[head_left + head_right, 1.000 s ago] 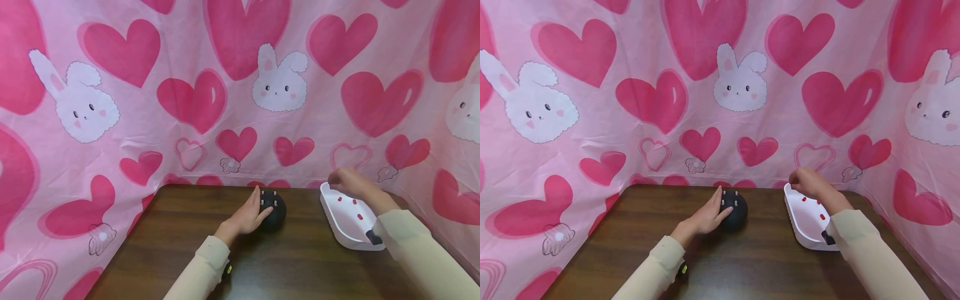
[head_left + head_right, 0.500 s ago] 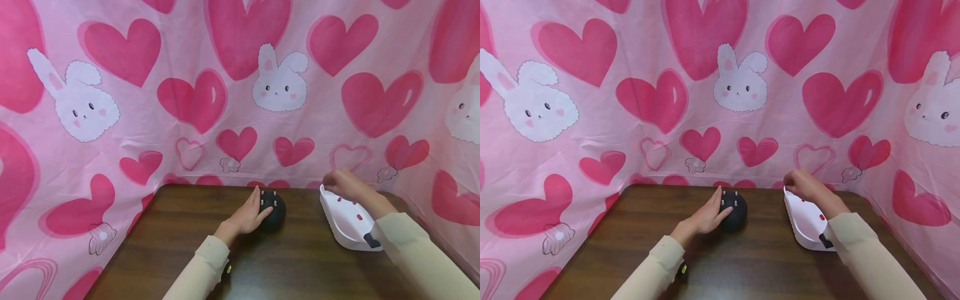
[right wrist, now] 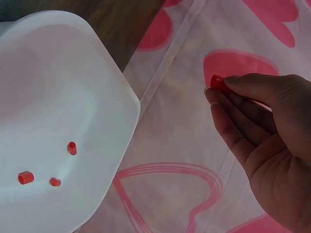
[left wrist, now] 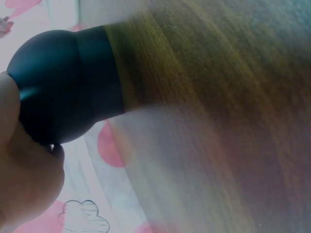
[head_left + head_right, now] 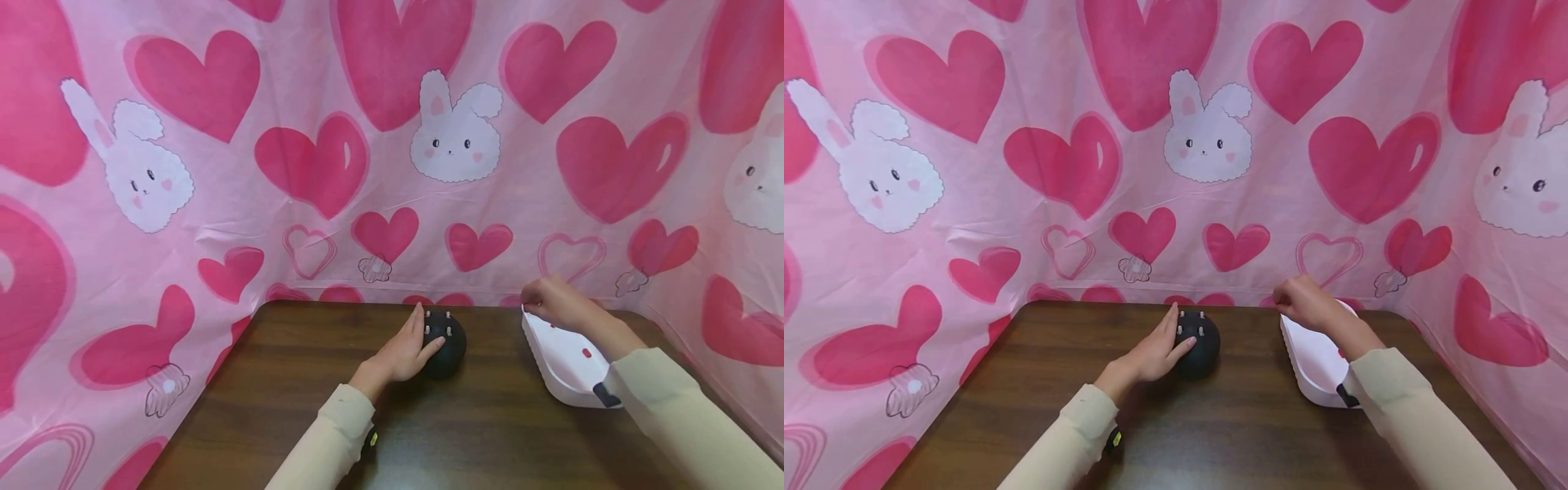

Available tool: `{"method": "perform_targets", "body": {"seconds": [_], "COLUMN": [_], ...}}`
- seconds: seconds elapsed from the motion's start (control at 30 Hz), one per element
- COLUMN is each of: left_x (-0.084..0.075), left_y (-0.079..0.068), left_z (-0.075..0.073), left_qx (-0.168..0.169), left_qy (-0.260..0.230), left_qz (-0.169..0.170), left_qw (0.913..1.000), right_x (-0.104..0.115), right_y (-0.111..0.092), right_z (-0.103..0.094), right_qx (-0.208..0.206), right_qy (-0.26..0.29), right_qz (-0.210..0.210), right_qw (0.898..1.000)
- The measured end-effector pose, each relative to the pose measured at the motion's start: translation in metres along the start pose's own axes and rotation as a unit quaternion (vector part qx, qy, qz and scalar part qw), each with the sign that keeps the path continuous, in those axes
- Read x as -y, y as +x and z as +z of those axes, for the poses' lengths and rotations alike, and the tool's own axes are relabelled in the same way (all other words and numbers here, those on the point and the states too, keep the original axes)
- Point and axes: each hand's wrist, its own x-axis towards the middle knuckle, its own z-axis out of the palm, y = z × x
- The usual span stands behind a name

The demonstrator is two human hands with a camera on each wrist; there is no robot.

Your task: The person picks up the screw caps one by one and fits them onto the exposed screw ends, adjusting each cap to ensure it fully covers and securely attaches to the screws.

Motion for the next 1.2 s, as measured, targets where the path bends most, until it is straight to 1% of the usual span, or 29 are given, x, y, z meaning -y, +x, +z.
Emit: {"method": "perform_targets", "body": {"seconds": [0.1, 0.27, 0.5, 0.73, 0.8, 0.97, 1.2], "left_x": [0.0, 0.0, 0.002, 0.003, 0.004, 0.004, 0.004], "left_y": [0.0, 0.0, 0.002, 0.003, 0.004, 0.005, 0.004], "left_z": [0.0, -0.002, 0.0, 0.0, 0.0, 0.0, 0.002], "left_qx": [0.001, 0.005, 0.002, 0.004, 0.005, 0.007, 0.002], "left_qy": [-0.002, -0.005, 0.006, 0.007, 0.008, 0.005, 0.006], "left_qz": [-0.001, -0.006, 0.004, -0.001, -0.001, -0.005, 0.0], "left_qw": [1.0, 1.0, 1.0, 1.0, 1.0, 1.0, 1.0], "right_x": [0.001, 0.005, 0.012, 0.018, 0.019, 0.021, 0.027], "right_y": [0.0, 0.001, 0.005, 0.009, 0.01, 0.013, 0.016], "right_z": [0.0, 0.002, 0.003, 0.007, 0.009, 0.013, 0.016], "right_qx": [0.005, -0.003, 0.004, -0.01, -0.011, -0.003, -0.003], "right_qy": [0.001, -0.013, -0.016, 0.0, 0.0, 0.0, -0.009], "right_qz": [0.002, -0.015, 0.01, -0.018, -0.02, -0.008, -0.007], "right_qw": [1.0, 1.0, 1.0, 1.0, 1.0, 1.0, 1.0]}}
